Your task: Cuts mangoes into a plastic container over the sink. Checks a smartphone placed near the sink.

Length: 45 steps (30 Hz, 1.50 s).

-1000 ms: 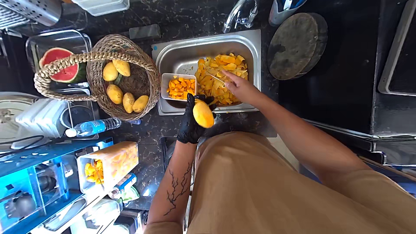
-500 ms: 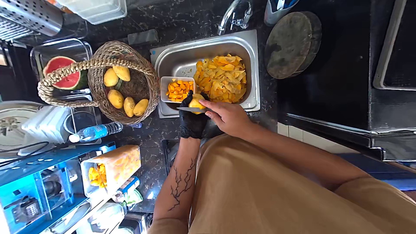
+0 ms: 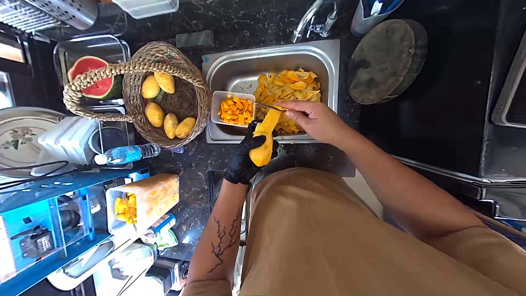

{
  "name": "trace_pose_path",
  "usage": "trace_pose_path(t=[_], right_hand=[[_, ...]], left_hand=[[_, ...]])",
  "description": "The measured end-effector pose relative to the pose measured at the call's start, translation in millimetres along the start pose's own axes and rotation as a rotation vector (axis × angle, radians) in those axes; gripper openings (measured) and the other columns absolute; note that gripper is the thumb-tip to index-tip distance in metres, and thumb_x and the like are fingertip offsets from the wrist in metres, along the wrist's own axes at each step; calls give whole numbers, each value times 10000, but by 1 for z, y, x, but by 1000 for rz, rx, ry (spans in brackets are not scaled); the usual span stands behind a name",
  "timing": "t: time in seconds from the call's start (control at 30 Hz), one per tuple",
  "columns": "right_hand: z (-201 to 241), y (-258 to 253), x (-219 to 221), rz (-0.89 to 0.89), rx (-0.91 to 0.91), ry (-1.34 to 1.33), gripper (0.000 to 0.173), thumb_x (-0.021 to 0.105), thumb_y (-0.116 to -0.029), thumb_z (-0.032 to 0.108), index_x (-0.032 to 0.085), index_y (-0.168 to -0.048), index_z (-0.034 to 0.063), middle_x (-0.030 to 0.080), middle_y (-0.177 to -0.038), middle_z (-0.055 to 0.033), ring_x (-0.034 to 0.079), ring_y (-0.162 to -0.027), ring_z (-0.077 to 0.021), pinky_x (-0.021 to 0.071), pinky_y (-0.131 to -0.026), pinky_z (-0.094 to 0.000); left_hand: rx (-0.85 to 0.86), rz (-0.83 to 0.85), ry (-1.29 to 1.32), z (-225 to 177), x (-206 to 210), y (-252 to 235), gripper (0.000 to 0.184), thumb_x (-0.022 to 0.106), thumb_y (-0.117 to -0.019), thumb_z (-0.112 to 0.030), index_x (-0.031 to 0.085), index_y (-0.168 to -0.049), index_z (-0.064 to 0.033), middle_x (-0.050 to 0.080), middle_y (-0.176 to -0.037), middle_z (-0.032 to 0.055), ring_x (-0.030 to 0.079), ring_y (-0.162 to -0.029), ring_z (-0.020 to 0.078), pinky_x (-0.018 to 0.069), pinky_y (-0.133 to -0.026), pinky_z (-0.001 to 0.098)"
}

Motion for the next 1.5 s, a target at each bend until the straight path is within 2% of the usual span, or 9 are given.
trace_pose_path(t=[0.37,0.5,0.6,0.7,0.9,1.1,1.23,1.33,1.5], right_hand=[[-58,-24,-43,-77,207,36,449,432,-1109,355,520,-1519,196,577,-1488,-72,586,-1321,-202,451,-1128,-480],[-31,12,12,168,355,-291,469,503,-1083,388,471,-1534,265,649,-910,-85,578,-636,-177,514,-557,-348],[-12,24,52,358,388,-603,452,432,-1083,316,475,-1514,189,588,-754,-16,515,-519,-98,458,-451,-241],[-14,19,59,290,325,-584,441,442,-1066,288,427,-1490,164,564,-741,18,512,-517,-80,461,-455,-231],[-8,3,38,-16,182,-232,275,530,-1054,311,605,-985,56,530,-694,27,486,-542,-52,445,-505,-245],[-47,-11,16,-138,303,-99,348,436,-1100,322,570,-1187,12,490,-742,-52,465,-554,-134,437,-506,-332],[-79,-1,13,60,420,208,595,490,-1091,330,337,-1565,4,609,-1204,-368,633,-1058,-517,471,-932,-717],[-34,9,23,-34,285,66,488,437,-1100,357,555,-1436,23,661,-1163,-254,655,-931,-349,530,-824,-567],[18,31,54,46,94,-17,521,518,-1063,402,498,-1537,187,681,-1303,-132,696,-1087,-216,566,-965,-460]], left_hand=[[-63,175,-288,-20,21,23,806,776,-752,-81,386,-1444,-218,656,-1149,101,678,-931,205,598,-780,357],[-95,-100,-303,-16,12,4,932,735,-709,-17,340,-1512,-278,639,-1185,126,676,-899,233,604,-712,389],[-113,-169,-339,-22,6,-4,946,702,-786,3,289,-1576,-312,630,-1222,133,665,-880,205,589,-723,372],[-135,-149,-414,-34,20,-6,817,670,-855,25,305,-1562,-162,597,-1253,179,649,-901,207,578,-753,366],[-94,-88,-576,-39,25,-9,773,712,-830,32,333,-1496,-67,575,-1291,211,659,-975,243,586,-806,401],[-82,86,-667,-35,41,-3,669,736,-802,57,402,-1376,-29,585,-1195,189,642,-947,233,580,-790,400],[-84,-91,-232,-22,27,-10,487,559,-943,-53,435,-1411,-97,600,-1143,132,631,-891,204,572,-759,382],[-24,-287,110,-15,5,-30,301,483,-1050,-281,566,-1277,-100,666,-961,106,672,-802,221,596,-706,402],[132,-346,181,8,-15,-49,324,502,-1058,-364,603,-1225,-105,687,-974,71,682,-835,173,597,-736,358]])
Point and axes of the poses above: each hand's wrist, its own y-axis away from the middle knuckle, its own x-axis out of the palm, z = x × y, the point moved 7 cm from there along -y, towards the middle knuckle
